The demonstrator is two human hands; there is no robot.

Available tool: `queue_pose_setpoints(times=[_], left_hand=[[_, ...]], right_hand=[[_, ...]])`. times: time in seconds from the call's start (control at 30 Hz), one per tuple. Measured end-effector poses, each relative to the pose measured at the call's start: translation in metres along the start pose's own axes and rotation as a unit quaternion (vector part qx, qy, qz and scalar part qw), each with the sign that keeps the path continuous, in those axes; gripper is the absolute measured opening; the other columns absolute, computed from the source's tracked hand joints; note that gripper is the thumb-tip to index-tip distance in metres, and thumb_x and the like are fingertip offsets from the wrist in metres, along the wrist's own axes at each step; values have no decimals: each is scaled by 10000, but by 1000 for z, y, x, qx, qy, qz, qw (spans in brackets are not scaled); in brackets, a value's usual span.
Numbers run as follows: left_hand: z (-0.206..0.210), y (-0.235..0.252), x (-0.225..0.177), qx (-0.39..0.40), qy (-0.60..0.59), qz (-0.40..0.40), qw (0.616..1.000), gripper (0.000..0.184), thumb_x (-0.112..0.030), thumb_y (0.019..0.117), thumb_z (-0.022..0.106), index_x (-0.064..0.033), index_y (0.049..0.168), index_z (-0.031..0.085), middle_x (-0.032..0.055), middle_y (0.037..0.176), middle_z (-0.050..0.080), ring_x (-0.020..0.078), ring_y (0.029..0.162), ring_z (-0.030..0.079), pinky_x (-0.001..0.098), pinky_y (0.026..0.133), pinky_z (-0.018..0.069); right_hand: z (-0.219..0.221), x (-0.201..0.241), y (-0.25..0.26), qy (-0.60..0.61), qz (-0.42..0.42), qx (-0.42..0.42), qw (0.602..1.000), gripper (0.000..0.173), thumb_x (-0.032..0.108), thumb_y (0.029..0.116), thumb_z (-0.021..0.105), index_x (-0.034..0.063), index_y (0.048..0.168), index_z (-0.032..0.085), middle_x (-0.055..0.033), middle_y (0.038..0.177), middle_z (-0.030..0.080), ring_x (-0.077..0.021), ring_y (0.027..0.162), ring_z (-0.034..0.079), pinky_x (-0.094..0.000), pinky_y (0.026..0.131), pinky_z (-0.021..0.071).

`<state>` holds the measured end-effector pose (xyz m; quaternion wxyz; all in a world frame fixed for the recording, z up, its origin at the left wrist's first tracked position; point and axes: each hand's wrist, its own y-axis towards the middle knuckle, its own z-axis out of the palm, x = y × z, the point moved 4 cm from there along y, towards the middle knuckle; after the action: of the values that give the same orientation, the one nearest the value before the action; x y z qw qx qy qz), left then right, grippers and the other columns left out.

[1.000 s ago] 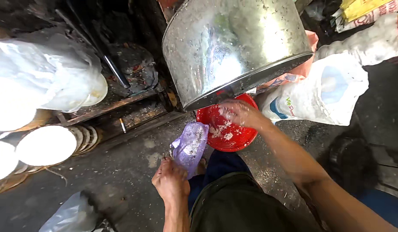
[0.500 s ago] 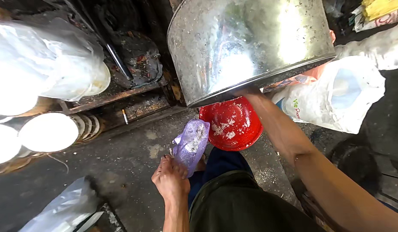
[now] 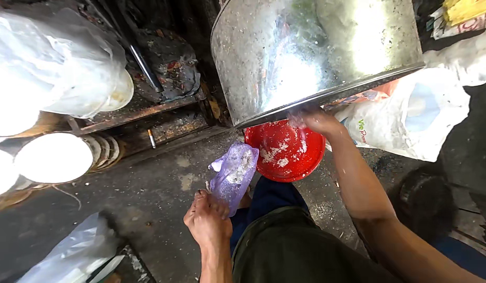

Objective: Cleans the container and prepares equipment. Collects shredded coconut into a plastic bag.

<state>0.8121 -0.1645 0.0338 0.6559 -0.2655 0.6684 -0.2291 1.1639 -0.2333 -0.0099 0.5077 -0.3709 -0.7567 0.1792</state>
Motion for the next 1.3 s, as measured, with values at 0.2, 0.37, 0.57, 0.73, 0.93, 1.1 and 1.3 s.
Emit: queue_pose_setpoints(times=[0.2, 0.37, 0.57, 0.73, 0.93, 1.1, 1.3], left_hand=[[-6, -1, -1, -7, 5, 4, 1000, 511, -205, 1107, 257, -195, 625, 430, -85, 433, 328, 38, 336, 323, 200, 338, 303], [-18, -5, -1, -19, -1, -1, 1000, 545, -237, 1107, 236, -211, 600, 432, -92, 428, 335, 34, 332, 325, 195, 338, 297], [-21, -4, -3, -24, -3, -4, 1000, 546, -238, 1109, 237, -211, 598, 428, -88, 426, 335, 35, 335, 338, 195, 343, 307], [-24, 0, -3, -29, -10, -16, 999, 534, -258, 1115, 241, -206, 621, 438, -89, 436, 343, 36, 339, 347, 197, 343, 318], [-24, 0, 2, -41, -2, -11, 999, 544, -259, 1112, 235, -211, 604, 424, -90, 430, 332, 38, 337, 335, 199, 345, 307], [-19, -1, 0, -44, -7, -10, 999, 540, -255, 1113, 239, -212, 613, 438, -89, 430, 348, 33, 337, 343, 199, 342, 315], [-14, -2, 5, -36, 3, -8, 999, 540, -259, 1114, 229, -204, 620, 440, -86, 429, 347, 38, 338, 347, 198, 345, 320]], right_hand=[[71, -116, 54, -110, 111, -1, 988, 462, 289, 1073, 447, -22, 1390, 570, -261, 1438, 542, -400, 1378, 489, -600, 1149, 370], [134, -121, 121, -127, 93, -161, 974, 544, 344, 1048, 505, 17, 1482, 507, -252, 1545, 446, -414, 1483, 344, -617, 1210, 241], [240, -119, 75, -224, -45, 126, 966, 452, 301, 988, 580, 53, 1365, 610, -205, 1434, 563, -396, 1363, 498, -637, 1128, 378], [151, -125, 48, -233, 51, 81, 968, 393, 319, 973, 615, 49, 1249, 688, -210, 1361, 615, -408, 1336, 519, -643, 1098, 397], [158, -181, 77, -222, 30, -41, 974, 436, 336, 983, 598, 31, 1290, 649, -236, 1416, 550, -418, 1374, 467, -608, 1136, 384], [166, -142, 43, -194, 53, 91, 975, 371, 316, 981, 576, 64, 1228, 693, -190, 1336, 628, -374, 1301, 557, -594, 1082, 443], [194, -132, 84, -255, -68, 37, 964, 468, 335, 979, 612, 78, 1370, 614, -210, 1459, 528, -415, 1412, 416, -652, 1130, 348]])
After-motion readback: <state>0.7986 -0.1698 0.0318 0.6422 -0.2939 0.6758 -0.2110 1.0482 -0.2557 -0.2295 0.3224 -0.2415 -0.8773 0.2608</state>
